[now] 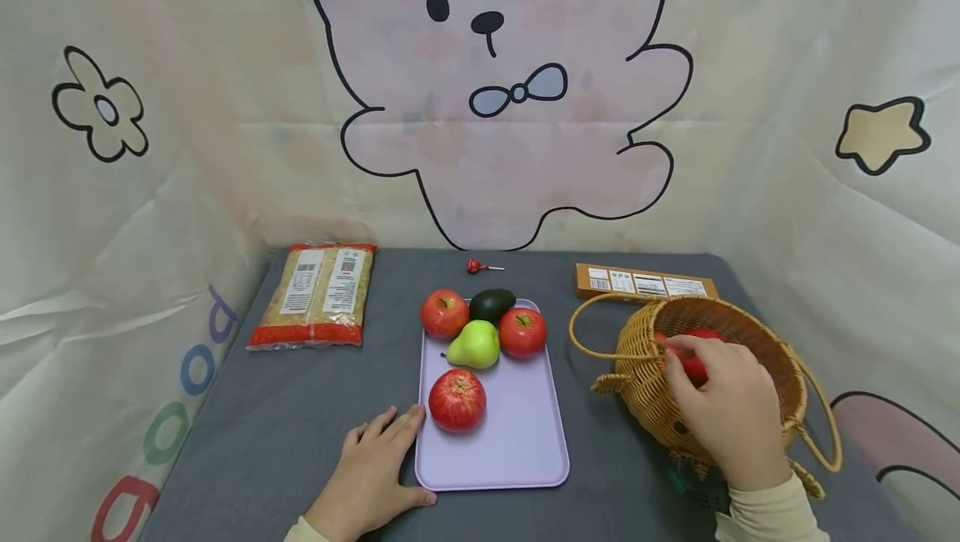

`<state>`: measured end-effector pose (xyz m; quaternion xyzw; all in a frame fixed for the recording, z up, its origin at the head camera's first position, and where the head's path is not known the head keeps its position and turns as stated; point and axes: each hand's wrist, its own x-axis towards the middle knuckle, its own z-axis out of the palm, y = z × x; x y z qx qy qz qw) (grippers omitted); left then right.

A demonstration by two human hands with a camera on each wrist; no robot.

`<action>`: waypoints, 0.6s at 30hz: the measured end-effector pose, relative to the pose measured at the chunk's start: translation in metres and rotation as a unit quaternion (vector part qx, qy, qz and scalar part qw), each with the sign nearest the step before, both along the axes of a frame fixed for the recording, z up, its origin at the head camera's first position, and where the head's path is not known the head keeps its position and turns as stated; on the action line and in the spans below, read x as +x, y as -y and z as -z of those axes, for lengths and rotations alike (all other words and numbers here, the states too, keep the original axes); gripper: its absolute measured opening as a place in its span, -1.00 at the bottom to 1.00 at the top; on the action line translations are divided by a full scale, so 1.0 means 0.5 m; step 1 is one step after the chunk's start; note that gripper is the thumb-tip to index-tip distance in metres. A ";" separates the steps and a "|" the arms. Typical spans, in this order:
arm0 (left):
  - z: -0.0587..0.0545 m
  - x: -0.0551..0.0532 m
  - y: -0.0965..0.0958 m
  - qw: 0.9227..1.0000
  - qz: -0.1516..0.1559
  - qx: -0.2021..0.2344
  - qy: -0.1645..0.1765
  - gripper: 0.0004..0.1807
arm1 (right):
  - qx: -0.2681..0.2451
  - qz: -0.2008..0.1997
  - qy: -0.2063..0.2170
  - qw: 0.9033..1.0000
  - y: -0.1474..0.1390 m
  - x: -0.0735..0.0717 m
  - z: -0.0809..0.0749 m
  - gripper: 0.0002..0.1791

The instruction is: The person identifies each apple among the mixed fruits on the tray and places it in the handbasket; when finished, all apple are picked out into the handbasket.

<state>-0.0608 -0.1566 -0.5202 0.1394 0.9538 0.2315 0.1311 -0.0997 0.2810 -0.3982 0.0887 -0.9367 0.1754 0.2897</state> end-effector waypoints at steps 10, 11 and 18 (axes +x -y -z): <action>-0.003 0.003 -0.002 1.000 0.000 0.003 -0.003 0.26 | -0.096 -0.130 -0.067 0.985 0.126 0.014 0.020 -0.51; -0.003 0.003 -0.002 1.000 -0.001 0.003 -0.001 0.26 | -0.099 -0.141 -0.063 0.983 0.138 0.015 0.025 -0.50; -0.003 0.002 -0.004 1.000 0.000 0.002 0.000 0.25 | -0.082 -0.187 -0.023 0.979 0.214 0.024 0.059 -0.69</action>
